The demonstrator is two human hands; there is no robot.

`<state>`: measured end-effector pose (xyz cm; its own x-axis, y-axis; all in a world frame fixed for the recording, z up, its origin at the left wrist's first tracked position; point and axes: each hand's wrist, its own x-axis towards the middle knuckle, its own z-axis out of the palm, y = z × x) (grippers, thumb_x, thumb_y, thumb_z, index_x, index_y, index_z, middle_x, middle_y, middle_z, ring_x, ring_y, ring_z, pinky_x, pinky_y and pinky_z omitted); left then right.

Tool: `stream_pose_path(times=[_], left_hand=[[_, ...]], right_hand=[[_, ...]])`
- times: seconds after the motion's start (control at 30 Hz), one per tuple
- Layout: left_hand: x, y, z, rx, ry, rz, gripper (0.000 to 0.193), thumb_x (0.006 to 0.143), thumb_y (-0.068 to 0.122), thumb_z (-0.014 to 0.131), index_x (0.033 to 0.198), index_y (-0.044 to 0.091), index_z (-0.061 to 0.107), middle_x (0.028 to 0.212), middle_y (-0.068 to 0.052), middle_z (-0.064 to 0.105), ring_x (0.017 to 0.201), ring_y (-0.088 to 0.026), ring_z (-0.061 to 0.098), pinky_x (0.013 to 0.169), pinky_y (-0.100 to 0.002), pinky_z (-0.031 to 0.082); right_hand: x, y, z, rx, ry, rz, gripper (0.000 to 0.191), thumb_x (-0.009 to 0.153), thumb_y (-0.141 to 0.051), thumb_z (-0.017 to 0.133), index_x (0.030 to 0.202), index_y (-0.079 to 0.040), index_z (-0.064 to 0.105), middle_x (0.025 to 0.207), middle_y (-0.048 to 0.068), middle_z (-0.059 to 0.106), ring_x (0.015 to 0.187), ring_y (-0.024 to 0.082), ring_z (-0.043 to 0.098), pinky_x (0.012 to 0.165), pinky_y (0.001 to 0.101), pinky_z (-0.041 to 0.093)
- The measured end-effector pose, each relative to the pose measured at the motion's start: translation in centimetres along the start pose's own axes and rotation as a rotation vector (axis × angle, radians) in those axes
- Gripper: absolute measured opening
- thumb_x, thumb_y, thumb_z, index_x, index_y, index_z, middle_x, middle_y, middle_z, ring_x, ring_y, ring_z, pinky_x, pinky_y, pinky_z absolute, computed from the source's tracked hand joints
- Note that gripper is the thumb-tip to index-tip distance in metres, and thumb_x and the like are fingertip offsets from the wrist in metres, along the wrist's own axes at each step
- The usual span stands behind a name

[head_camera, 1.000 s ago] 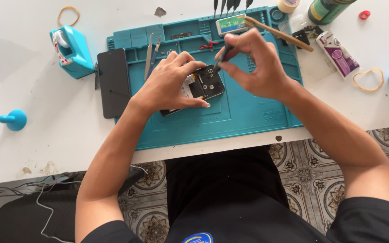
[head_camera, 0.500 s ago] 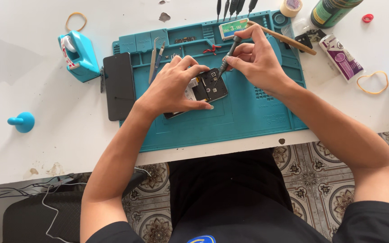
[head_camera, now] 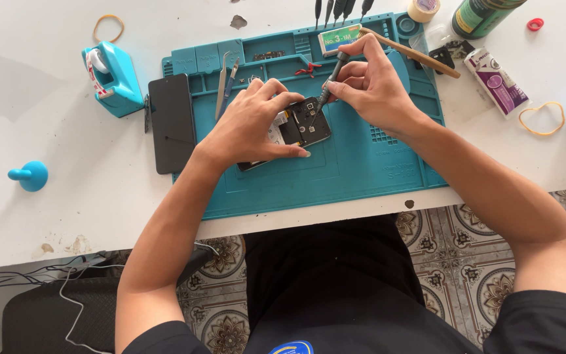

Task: The person cleans the interior of a disassembled smartphone with a toothbrush, then uses a screwdriver to remove several small screws from the phone's internal frame. The person places the removed screws into a compartment on the work mat.

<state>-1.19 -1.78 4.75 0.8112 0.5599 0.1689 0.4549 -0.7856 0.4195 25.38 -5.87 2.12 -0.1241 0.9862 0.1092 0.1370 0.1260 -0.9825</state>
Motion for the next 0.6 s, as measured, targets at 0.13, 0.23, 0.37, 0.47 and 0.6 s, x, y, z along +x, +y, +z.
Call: stream_pose_path(times=[0.13,0.23,0.37,0.47,0.6], left_hand=[[0.0,0.0,0.0,0.002,0.001,0.002,0.092,0.064,0.063,0.092,0.134,0.011,0.064,0.119,-0.01,0.057,0.112,-0.032,0.052,0.102,-0.048,0.045],[0.0,0.0,0.0,0.004,0.002,0.005,0.091,0.065,0.063,0.091,0.133,0.011,0.064,0.12,-0.01,0.057,0.112,-0.032,0.052,0.101,-0.048,0.045],[0.0,-0.1,0.3,-0.001,0.043,0.014,0.082,0.071,0.063,0.089,0.131,0.011,0.067,0.118,-0.01,0.058,0.11,-0.032,0.053,0.101,-0.049,0.045],[0.3,-0.2,0.8,0.0,0.121,0.041,0.065,0.076,0.058,0.088,0.12,0.013,0.073,0.114,-0.008,0.06,0.107,-0.029,0.055,0.098,-0.046,0.046],[0.3,-0.6,1.1,-0.021,0.211,0.077,0.032,0.084,0.042,0.087,0.102,0.016,0.08,0.107,-0.001,0.063,0.1,-0.022,0.057,0.094,-0.041,0.047]], right_hand=[[-0.1,0.1,0.0,0.03,0.004,-0.017,0.047,0.103,0.0,0.068,0.136,-0.006,0.035,0.102,0.011,0.065,0.099,0.015,0.072,0.083,0.0269,0.059],[-0.1,0.2,0.3,-0.019,0.03,-0.097,0.048,0.105,0.0,0.069,0.137,-0.005,0.034,0.102,0.011,0.065,0.098,0.015,0.072,0.083,0.0266,0.059],[-0.3,0.4,0.7,-0.024,0.067,-0.206,0.046,0.108,0.002,0.071,0.135,-0.006,0.034,0.105,0.012,0.066,0.102,0.015,0.073,0.088,0.0274,0.061],[-0.2,0.4,0.8,-0.049,0.083,-0.279,0.046,0.108,0.003,0.072,0.132,-0.006,0.034,0.113,0.014,0.064,0.104,0.016,0.072,0.09,0.0287,0.063],[-0.2,0.4,0.7,-0.024,0.08,-0.326,0.045,0.109,0.005,0.07,0.133,-0.007,0.034,0.121,0.015,0.061,0.11,0.016,0.071,0.096,0.0298,0.064]])
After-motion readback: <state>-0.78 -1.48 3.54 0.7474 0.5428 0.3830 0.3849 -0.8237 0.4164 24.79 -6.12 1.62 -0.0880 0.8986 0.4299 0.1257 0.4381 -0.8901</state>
